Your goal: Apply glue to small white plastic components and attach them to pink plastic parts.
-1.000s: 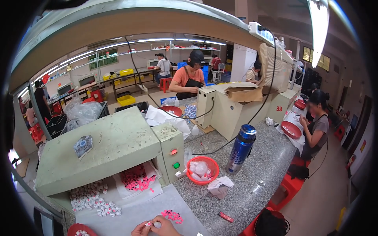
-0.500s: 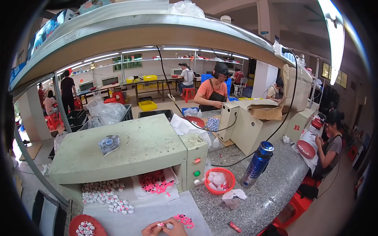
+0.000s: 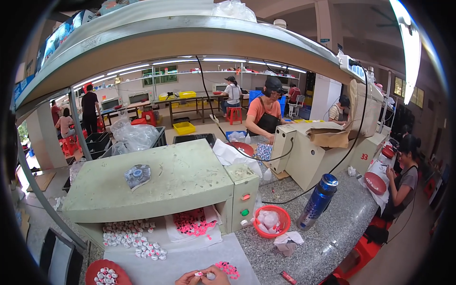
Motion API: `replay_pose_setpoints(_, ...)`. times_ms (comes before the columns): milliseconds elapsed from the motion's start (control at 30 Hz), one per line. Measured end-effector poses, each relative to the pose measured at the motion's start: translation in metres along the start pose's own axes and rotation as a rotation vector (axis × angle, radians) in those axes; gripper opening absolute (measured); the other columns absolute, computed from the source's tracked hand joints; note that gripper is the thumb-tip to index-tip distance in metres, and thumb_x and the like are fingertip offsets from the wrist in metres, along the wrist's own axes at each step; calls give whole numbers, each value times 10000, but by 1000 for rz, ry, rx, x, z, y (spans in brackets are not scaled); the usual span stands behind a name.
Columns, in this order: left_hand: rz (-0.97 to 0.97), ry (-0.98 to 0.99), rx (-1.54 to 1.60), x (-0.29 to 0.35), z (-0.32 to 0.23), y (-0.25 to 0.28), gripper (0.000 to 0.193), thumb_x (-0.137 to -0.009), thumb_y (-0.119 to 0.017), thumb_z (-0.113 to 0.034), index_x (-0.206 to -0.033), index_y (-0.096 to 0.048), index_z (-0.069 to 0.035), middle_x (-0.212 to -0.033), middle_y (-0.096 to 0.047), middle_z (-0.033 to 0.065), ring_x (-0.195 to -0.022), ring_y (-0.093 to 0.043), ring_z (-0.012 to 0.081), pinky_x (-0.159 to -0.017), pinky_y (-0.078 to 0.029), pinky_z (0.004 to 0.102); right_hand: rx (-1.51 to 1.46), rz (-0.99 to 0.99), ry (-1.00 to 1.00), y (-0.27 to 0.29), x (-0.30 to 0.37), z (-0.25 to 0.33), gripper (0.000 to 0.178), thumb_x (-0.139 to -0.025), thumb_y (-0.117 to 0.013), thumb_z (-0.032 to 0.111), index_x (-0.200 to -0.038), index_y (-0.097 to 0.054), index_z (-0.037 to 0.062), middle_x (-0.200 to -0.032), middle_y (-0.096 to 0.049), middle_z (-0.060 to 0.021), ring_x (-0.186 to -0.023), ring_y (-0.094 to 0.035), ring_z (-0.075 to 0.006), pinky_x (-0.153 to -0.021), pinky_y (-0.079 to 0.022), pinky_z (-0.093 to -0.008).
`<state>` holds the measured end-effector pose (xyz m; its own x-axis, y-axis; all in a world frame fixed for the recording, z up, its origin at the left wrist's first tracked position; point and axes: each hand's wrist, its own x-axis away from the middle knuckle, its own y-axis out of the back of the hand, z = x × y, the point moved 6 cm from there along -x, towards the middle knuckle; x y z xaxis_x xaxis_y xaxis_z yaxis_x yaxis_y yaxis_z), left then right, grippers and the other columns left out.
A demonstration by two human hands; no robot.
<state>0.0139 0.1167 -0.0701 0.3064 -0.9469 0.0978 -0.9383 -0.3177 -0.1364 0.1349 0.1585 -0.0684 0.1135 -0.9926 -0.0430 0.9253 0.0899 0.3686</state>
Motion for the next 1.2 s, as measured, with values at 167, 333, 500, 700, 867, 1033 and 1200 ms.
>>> replay_pose_setpoints(167,4,8,-22,7,-2,3,325,-779,-606,-272,-958,-631,-2,-881,-641,104,-814,-581,165,-773,-446,293,-151,-28,141,-2,9,0,166,-698,-645,138,-798,-572,28,-786,-569,-92,-771,-547,-203,-688,-436,-313)
replay_pose_setpoints(333,-97,-100,-80,-8,-10,6,176,-752,-626,-56,-911,-628,19,-847,-616,53,-760,-551,103,-718,-454,239,-197,-11,274,7,-7,21,131,-686,-641,95,-786,-576,41,-761,-555,-80,-729,-555,-194,-650,-441,-293)
replay_pose_setpoints(500,26,-184,148,-34,0,5,283,-834,-513,-25,-1107,-505,51,-991,-574,112,-809,-569,131,-728,-464,210,-254,-41,295,12,-26,29,184,-617,-637,132,-732,-534,31,-806,-527,-117,-776,-544,-309,-655,-436,-391)
replay_pose_setpoints(700,181,-224,71,-39,3,21,323,-846,-489,-12,-1156,-446,69,-1014,-560,128,-837,-570,144,-737,-478,235,-410,-137,205,26,-11,17,240,-571,-638,116,-782,-569,26,-883,-560,-149,-828,-554,-327,-695,-448,-401)
replay_pose_setpoints(867,72,-243,-29,-12,-26,8,364,-853,-478,-16,-1196,-394,74,-1048,-535,138,-896,-555,156,-782,-459,218,-447,-77,241,16,-8,22,308,-548,-628,142,-834,-579,39,-891,-566,-148,-832,-551,-327,-703,-450,-398)
replay_pose_setpoints(1033,-5,-261,-91,6,-56,21,379,-848,-492,-20,-1194,-381,88,-1054,-526,154,-924,-552,173,-809,-455,224,-470,35,302,2,-4,47,303,-564,-622,175,-832,-587,37,-910,-573,-158,-856,-549,-337,-733,-446,-395)
replay_pose_setpoints(1200,-87,-363,3,27,-46,25,361,-822,-516,12,-1156,-413,105,-1029,-542,163,-904,-565,188,-809,-466,245,-472,86,390,1,7,43,329,-592,-635,247,-824,-578,20,-828,-590,-184,-809,-564,-340,-714,-445,-404)
